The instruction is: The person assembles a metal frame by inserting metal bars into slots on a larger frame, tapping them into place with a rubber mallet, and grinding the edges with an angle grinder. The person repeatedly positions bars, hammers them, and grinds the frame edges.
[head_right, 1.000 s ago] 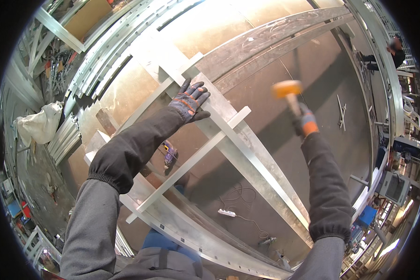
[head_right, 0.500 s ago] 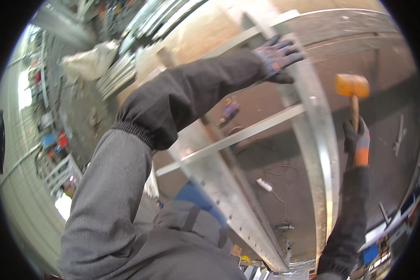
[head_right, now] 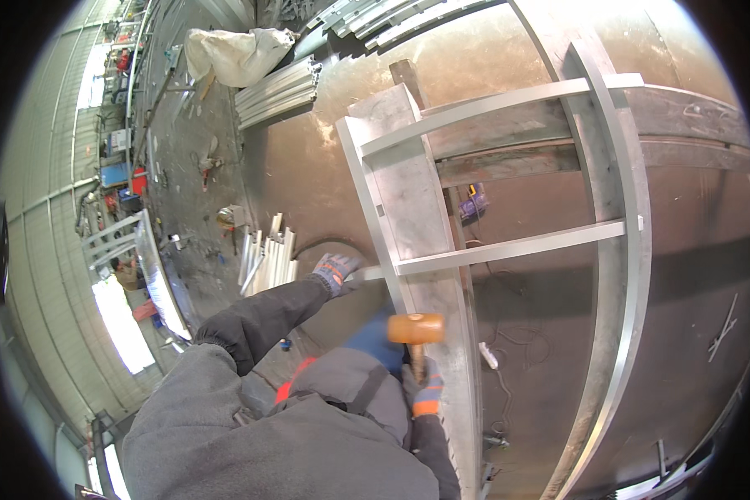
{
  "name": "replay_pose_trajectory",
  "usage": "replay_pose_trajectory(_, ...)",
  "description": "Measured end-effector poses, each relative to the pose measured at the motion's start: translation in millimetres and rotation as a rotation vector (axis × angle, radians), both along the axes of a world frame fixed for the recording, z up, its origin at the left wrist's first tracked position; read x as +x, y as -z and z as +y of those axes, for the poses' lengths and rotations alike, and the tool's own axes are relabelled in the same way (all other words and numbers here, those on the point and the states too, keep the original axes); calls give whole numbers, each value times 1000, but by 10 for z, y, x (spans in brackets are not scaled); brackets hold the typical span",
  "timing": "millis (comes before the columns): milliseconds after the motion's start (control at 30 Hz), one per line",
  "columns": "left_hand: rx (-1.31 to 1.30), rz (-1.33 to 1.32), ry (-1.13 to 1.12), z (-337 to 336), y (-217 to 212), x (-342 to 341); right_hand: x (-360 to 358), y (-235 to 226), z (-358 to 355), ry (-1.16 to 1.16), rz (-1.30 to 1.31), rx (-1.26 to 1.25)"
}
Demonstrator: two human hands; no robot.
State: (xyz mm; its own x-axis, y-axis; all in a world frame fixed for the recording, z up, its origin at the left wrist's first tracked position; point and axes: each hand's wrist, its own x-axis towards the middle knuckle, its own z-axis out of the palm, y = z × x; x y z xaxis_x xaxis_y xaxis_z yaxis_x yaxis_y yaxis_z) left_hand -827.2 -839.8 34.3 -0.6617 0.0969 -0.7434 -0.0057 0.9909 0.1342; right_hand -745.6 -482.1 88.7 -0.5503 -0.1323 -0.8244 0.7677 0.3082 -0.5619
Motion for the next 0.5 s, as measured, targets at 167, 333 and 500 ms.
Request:
replay_pose_trajectory(167,-82,-194,-287,-719,199,967,336,291,-251,-301,540,179)
replay_pose_trajectory(333,-145,-156,-305,-1588,171,1857,509,432,-381,-242,661,336)
replay_pose_trajectory(500,-120,-106,-346,-1630,610,1995,593,486,-465,-281,777,418)
